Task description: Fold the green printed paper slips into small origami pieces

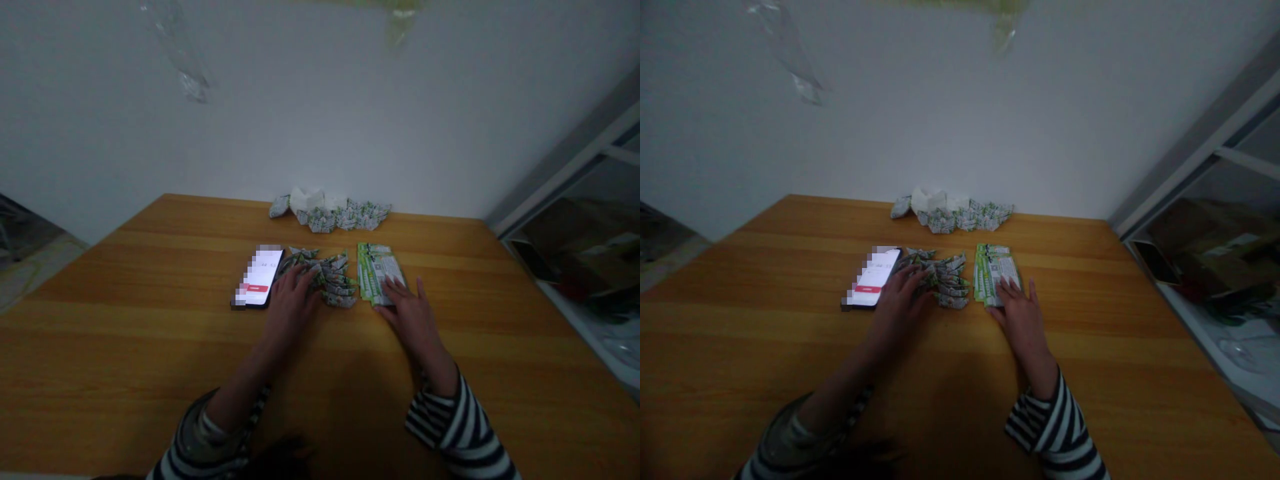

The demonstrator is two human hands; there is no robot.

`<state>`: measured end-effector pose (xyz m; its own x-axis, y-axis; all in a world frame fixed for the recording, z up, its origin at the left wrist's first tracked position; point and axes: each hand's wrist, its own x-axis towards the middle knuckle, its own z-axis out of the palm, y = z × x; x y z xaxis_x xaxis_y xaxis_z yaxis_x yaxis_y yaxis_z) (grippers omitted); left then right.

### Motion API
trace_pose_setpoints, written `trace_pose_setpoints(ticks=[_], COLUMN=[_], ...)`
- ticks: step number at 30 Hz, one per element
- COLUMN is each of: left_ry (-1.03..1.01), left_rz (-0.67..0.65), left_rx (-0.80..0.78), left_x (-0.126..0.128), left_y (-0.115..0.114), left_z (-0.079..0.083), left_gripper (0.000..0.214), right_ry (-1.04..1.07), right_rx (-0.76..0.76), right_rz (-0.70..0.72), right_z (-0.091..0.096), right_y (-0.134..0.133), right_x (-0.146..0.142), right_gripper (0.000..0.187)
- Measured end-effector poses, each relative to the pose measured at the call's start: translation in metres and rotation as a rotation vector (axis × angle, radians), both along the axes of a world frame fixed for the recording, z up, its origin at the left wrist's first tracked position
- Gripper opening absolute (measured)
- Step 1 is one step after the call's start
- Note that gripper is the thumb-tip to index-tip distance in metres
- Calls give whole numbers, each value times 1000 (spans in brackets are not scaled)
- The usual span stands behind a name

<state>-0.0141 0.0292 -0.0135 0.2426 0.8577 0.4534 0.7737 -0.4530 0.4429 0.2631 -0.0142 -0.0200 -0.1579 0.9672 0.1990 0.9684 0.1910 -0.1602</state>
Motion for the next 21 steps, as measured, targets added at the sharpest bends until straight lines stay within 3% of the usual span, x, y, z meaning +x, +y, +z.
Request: trace_pose_setpoints(ticks=[4,8,13,17,21], left_ry=[105,-18,-199,-143,99], left_rz=[30,185,231,143,68], left_rx=[-58,-92,-78,-25,19], left_x=[-3,-13,-17,-12,2], left_y=[1,6,12,16,17], left_z=[-8,-2,3,-1,-4], left_gripper=[39,35,44,39,43], right_ry=[-9,-25,-8,-6,-3], right_rx=[-22,3,22,40,53], right_rz=[-9,-34,-48,-30,-6], right_z=[2,3,2,1,-2], right_y=[0,1,1,0,-1], right_x=[-2,-6,-6,-5,-4], right_gripper=[41,37,35,35,41])
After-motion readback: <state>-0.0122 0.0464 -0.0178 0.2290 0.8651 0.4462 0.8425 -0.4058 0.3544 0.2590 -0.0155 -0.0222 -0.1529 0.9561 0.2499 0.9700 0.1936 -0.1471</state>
